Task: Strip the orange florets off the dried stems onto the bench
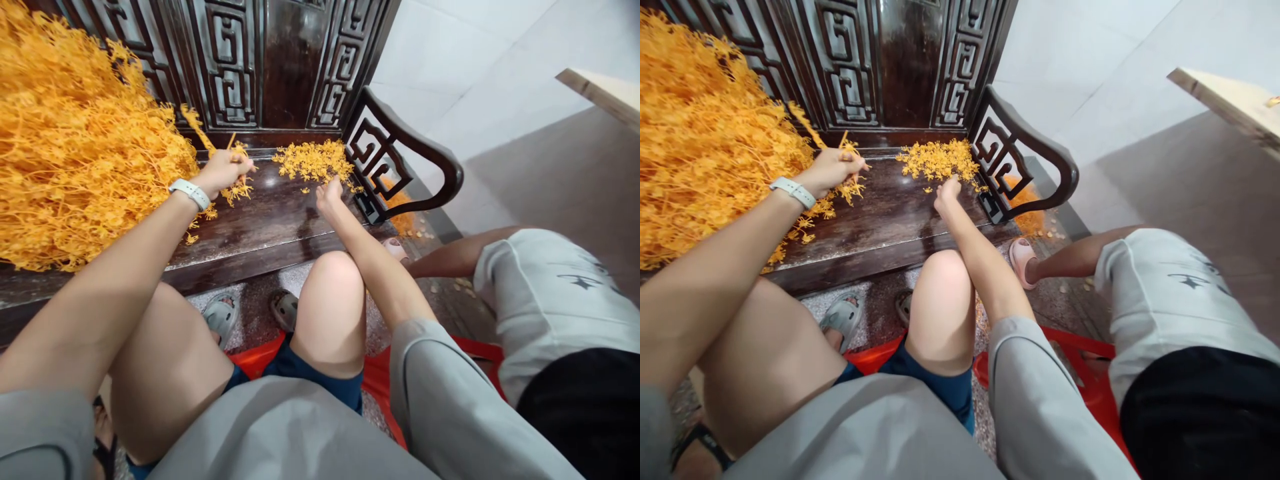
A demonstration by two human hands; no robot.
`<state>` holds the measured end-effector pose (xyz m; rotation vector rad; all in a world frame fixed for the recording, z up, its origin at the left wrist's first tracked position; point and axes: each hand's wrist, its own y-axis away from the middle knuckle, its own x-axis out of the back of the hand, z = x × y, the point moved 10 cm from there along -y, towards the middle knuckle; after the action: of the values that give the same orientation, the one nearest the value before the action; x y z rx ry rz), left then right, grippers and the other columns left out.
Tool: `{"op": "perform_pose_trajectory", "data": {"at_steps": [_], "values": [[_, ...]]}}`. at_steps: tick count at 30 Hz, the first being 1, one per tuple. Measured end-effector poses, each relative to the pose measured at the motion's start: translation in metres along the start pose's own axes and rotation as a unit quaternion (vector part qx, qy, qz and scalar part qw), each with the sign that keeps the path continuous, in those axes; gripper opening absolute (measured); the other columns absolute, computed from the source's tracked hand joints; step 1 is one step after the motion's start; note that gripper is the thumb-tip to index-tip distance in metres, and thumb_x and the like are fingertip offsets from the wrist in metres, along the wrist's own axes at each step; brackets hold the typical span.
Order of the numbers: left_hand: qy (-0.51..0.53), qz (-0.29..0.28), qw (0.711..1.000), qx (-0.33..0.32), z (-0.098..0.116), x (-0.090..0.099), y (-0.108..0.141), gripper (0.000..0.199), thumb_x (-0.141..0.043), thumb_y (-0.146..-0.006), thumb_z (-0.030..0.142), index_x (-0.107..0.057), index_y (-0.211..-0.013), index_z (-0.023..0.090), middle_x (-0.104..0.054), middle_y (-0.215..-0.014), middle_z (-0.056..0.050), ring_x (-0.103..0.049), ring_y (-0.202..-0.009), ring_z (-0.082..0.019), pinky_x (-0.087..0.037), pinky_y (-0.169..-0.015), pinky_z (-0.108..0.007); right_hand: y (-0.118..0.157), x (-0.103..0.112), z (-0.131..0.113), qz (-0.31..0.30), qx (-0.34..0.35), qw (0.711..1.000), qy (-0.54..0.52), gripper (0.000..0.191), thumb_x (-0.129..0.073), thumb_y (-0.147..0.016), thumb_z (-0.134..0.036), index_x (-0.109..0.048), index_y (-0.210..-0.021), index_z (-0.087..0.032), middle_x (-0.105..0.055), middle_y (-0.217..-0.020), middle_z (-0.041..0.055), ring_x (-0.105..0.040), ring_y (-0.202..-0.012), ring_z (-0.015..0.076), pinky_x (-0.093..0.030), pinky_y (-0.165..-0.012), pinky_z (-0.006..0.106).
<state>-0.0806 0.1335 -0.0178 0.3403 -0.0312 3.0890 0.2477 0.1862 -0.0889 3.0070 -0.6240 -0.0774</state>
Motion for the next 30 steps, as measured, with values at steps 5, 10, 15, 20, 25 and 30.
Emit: {"op": "perform_pose_trajectory", "data": {"at_steps": [5, 10, 15, 20, 25, 30], "values": [[0.016, -0.078, 0.996, -0.042, 0.009, -0.035, 0.003, 0.018, -0.081, -0.087, 0.016, -0.071, -0.072, 0.015, -0.061, -0.061, -0.004, -0.049, -0.055, -0.013, -0.037, -0.055, -0.023, 0.025, -0.006, 0.019, -0.015, -0.142, 0.983, -0.116, 0.012, -0.052, -0.105, -0.019, -0.053, -0.093, -0.022, -0.056, -0.069, -0.0075, -0.055, -0.055, 0.0079, -0.050, -0.059, 0.019], [-0.115, -0.091, 0.977, -0.155, 0.021, -0.052, 0.005, 0.020, -0.083, -0.082, 0.020, -0.072, -0.066, 0.019, -0.062, -0.061, -0.002, -0.048, -0.059, -0.016, -0.038, -0.062, -0.025, 0.064, -0.055, 0.000, -0.222, -0.152, 0.961, -0.057, 0.013, -0.064, -0.104, -0.028, -0.065, -0.096, -0.019, -0.062, -0.065, -0.0064, -0.054, -0.053, 0.0077, -0.047, -0.055, 0.019], [-0.152, -0.070, 0.965, -0.200, 0.025, -0.059, 0.010, 0.031, -0.077, -0.082, 0.015, -0.061, -0.057, 0.023, -0.049, -0.057, -0.001, -0.044, -0.060, -0.020, -0.038, -0.069, -0.029, 0.104, -0.090, -0.028, -0.349, -0.088, 0.933, 0.002, 0.043, -0.083, -0.090, -0.061, -0.070, -0.092, -0.020, -0.069, -0.072, -0.0028, -0.059, -0.059, 0.0088, -0.049, -0.056, 0.019], [-0.170, -0.071, 0.964, -0.192, 0.023, -0.063, 0.011, 0.020, -0.080, -0.078, 0.013, -0.066, -0.066, 0.022, -0.052, -0.067, -0.001, -0.054, -0.071, -0.023, -0.040, -0.079, -0.030, 0.115, -0.104, -0.051, -0.359, 0.036, 0.932, 0.030, 0.035, -0.098, -0.078, -0.039, -0.071, -0.094, -0.022, -0.069, -0.072, -0.0041, -0.056, -0.062, 0.0090, -0.046, -0.054, 0.017], [-0.057, -0.097, 0.989, -0.100, 0.019, -0.059, 0.008, 0.046, -0.097, -0.056, 0.012, -0.075, -0.096, 0.020, -0.066, -0.082, 0.000, -0.057, -0.074, -0.018, -0.041, -0.070, -0.026, 0.102, -0.099, -0.051, -0.310, 0.053, 0.949, 0.025, 0.024, -0.092, -0.084, -0.028, -0.070, -0.088, -0.020, -0.067, -0.073, -0.0030, -0.054, -0.062, 0.0083, -0.045, -0.055, 0.018], [0.158, -0.115, 0.980, 0.048, 0.011, -0.057, 0.010, 0.024, -0.085, -0.083, 0.032, -0.070, -0.097, 0.020, -0.066, -0.079, -0.002, -0.041, -0.048, -0.008, -0.029, -0.047, -0.024, 0.103, -0.099, -0.053, -0.303, 0.053, 0.951, 0.018, 0.028, -0.091, -0.086, -0.031, -0.068, -0.100, -0.024, -0.067, -0.079, -0.0035, -0.058, -0.067, 0.0099, -0.048, -0.057, 0.019]]}}
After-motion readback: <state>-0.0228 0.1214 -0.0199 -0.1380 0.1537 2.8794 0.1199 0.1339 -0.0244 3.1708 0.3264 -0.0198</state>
